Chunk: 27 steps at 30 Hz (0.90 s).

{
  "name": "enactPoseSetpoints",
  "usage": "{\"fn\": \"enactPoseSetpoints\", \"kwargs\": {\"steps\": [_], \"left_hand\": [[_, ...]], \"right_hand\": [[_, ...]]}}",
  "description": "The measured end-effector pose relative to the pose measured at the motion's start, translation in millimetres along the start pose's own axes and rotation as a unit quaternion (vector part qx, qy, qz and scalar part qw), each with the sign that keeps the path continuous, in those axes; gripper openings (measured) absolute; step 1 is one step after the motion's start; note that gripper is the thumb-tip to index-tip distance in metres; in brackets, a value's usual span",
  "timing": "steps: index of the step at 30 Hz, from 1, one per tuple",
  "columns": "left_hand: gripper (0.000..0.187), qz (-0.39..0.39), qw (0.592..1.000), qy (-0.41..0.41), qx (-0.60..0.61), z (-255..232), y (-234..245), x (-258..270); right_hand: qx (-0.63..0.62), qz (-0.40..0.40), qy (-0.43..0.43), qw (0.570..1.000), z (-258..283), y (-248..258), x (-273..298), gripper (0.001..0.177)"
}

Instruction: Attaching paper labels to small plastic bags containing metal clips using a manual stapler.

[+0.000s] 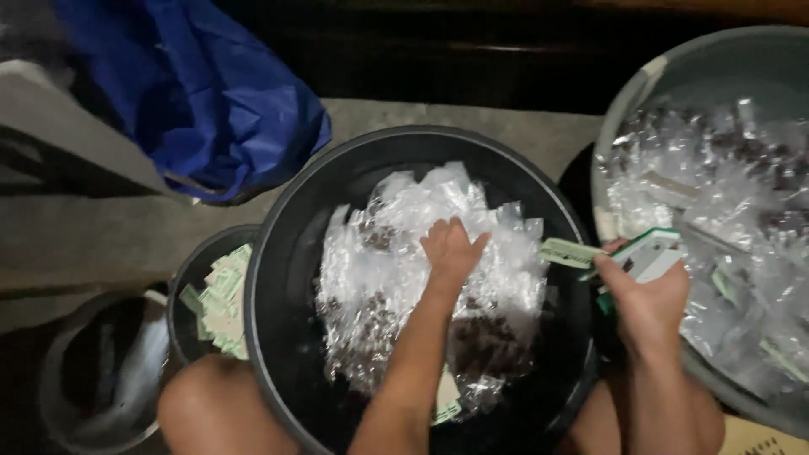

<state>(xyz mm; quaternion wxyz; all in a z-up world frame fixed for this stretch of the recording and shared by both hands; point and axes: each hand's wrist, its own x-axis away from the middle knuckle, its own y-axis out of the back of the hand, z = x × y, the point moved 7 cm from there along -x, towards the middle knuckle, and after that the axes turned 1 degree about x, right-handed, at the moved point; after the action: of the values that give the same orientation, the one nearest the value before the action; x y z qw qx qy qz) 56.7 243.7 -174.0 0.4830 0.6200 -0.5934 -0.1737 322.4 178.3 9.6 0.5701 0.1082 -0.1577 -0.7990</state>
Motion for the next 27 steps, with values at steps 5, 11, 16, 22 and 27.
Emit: {"fn": "enactPoseSetpoints", "kwargs": {"steps": [5,11,16,22,27], "left_hand": [[0.025,-0.042,0.998,-0.056,-0.003,-2,-19,-14],[0.027,-0.137,0.968,-0.205,0.043,-30,76,28],[0.02,-0.246,0.919,-0.308,0.003,-65,163,104],[0.021,-0.211,0.897,-0.388,0.013,-75,221,204],[0.059,-0.268,0.859,-0.38,0.214,-67,303,248]], "right_hand": [[-0.006,-0.026,-0.045,0.999,-10,8,-5,0.017],[0.036,-0.022,-0.046,0.998,-12,-14,8,0.029],[-0.024,0.01,0.132,0.991,22,-47,22,0.031],[-0.033,0.027,0.184,0.982,110,-51,42,0.025],[-0.087,0.092,0.206,0.97,169,-31,73,0.02]]}}
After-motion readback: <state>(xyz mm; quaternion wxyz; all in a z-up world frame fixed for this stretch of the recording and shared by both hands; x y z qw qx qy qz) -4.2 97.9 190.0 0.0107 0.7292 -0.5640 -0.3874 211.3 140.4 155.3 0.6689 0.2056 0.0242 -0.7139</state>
